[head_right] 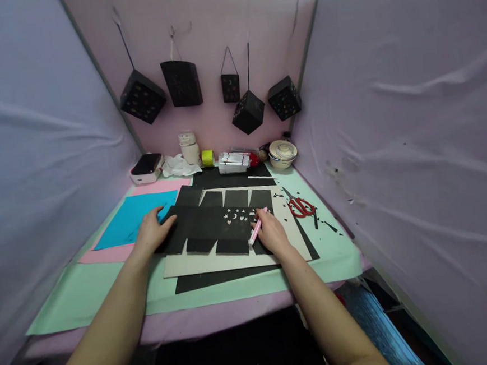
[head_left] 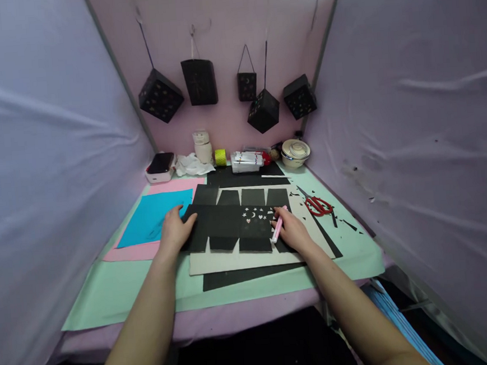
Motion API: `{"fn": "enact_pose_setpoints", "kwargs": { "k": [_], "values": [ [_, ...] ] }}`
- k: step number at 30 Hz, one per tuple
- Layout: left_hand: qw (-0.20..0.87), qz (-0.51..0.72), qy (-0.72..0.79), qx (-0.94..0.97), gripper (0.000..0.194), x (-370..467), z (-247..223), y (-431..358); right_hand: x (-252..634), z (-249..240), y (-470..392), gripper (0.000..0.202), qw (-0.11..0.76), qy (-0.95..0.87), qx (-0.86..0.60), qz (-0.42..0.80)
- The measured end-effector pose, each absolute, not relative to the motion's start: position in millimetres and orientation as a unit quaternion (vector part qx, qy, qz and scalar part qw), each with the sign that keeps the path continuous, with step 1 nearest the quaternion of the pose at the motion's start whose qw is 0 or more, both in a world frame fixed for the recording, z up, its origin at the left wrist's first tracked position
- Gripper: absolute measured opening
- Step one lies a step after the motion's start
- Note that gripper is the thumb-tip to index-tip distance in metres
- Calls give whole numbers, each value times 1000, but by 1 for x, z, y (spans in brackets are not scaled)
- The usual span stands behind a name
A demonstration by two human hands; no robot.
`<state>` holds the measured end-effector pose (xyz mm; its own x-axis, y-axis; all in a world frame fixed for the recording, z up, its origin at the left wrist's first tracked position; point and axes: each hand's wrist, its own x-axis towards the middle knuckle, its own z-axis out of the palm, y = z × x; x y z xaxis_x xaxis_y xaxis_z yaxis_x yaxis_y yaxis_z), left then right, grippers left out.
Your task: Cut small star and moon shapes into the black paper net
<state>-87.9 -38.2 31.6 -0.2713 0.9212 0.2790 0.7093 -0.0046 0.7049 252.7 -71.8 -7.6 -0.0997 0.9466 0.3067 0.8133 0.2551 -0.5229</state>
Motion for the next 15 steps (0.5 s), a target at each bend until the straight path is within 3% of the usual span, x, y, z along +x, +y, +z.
{"fn": "enact_pose_setpoints", "kwargs": {
  "k": [8,15],
  "values": [
    [215,437,699,524,75,-103,15,-40,253,-11,-71,26,330,-724,-594,122],
    [280,564,572,526,76,-102,28,-46,257,-17,-66,32,407,-670,-610,120]
  ]
}}
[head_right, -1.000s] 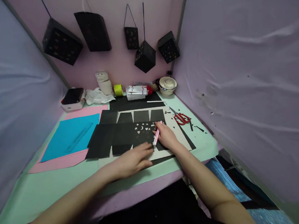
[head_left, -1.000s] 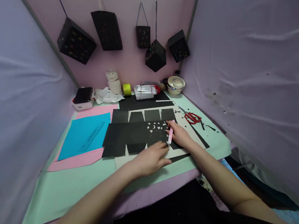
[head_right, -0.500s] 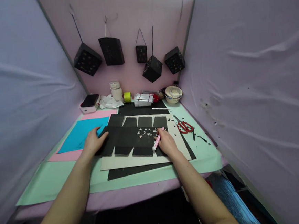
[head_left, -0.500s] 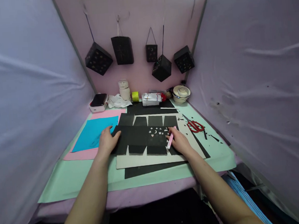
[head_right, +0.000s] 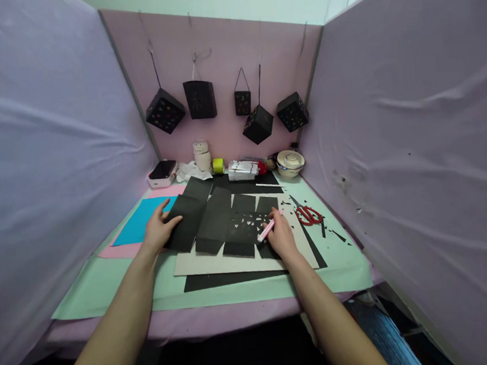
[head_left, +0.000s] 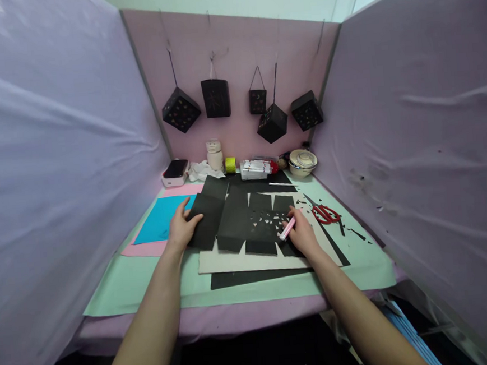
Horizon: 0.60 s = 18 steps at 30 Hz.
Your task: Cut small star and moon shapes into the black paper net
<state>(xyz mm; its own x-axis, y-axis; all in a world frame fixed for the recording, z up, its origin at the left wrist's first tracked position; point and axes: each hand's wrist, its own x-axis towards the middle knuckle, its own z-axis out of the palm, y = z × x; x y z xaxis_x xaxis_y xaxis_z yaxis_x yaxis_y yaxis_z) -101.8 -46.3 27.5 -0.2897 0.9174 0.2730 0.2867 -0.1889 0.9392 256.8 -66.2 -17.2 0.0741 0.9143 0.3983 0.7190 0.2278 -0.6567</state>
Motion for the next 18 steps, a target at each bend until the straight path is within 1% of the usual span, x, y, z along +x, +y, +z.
{"fn": "enact_pose_setpoints", "kwargs": {
  "k": [3,5,7,11,18],
  "values": [
    [270,630,503,526,80,-97,35,-50,261,-18,-64,36,478,-599,-631,123],
    [262,665,470,518,83,-95,38,-52,264,-18,-64,36,501,-571,-638,128],
    [256,692,447,505,83,-95,40,-53,265,-17,-64,34,504,-566,-639,133],
    [246,730,421,478,75,-98,43,-55,264,-15,-66,32,506,-571,-628,150],
    [260,758,397,447,70,-104,46,-57,263,-15,-66,32,517,-566,-617,176]
  ]
}}
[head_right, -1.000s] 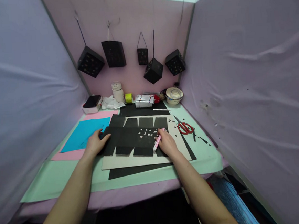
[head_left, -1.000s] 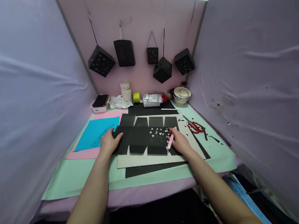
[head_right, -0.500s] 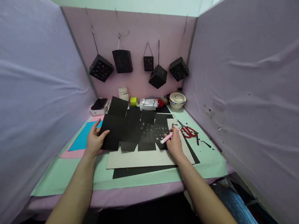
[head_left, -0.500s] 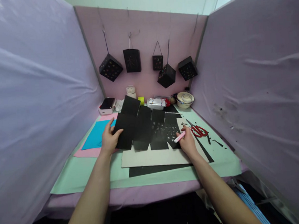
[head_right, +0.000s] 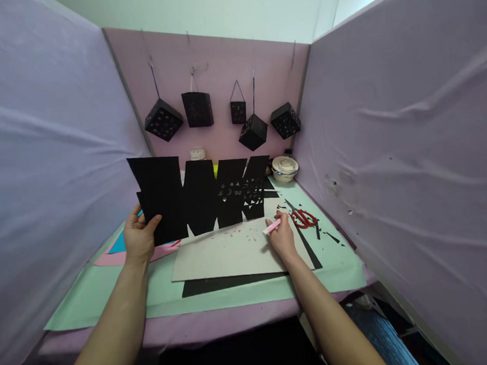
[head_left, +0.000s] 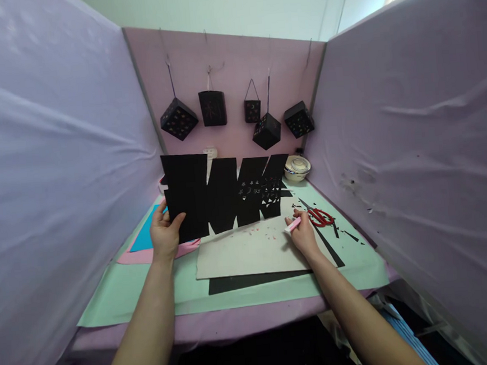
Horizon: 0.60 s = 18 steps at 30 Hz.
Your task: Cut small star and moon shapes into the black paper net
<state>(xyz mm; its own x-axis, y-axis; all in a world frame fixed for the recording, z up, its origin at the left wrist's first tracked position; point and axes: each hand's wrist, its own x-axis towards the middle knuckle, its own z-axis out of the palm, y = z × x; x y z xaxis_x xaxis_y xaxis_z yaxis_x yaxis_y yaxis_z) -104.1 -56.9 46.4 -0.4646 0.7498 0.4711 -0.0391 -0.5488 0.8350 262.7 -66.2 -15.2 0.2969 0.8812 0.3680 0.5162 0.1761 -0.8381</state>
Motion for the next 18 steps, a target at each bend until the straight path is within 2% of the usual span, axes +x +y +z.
{"fn": "enact_pose_setpoints", "kwargs": {
  "k": [14,18],
  "values": [
    [289,774,371,424,57,-111,51,-56,266,-12,-55,33,641,-509,-524,235],
    [309,762,380,423,57,-112,49,-54,264,-12,-54,32,651,-499,-505,267]
  ]
}}
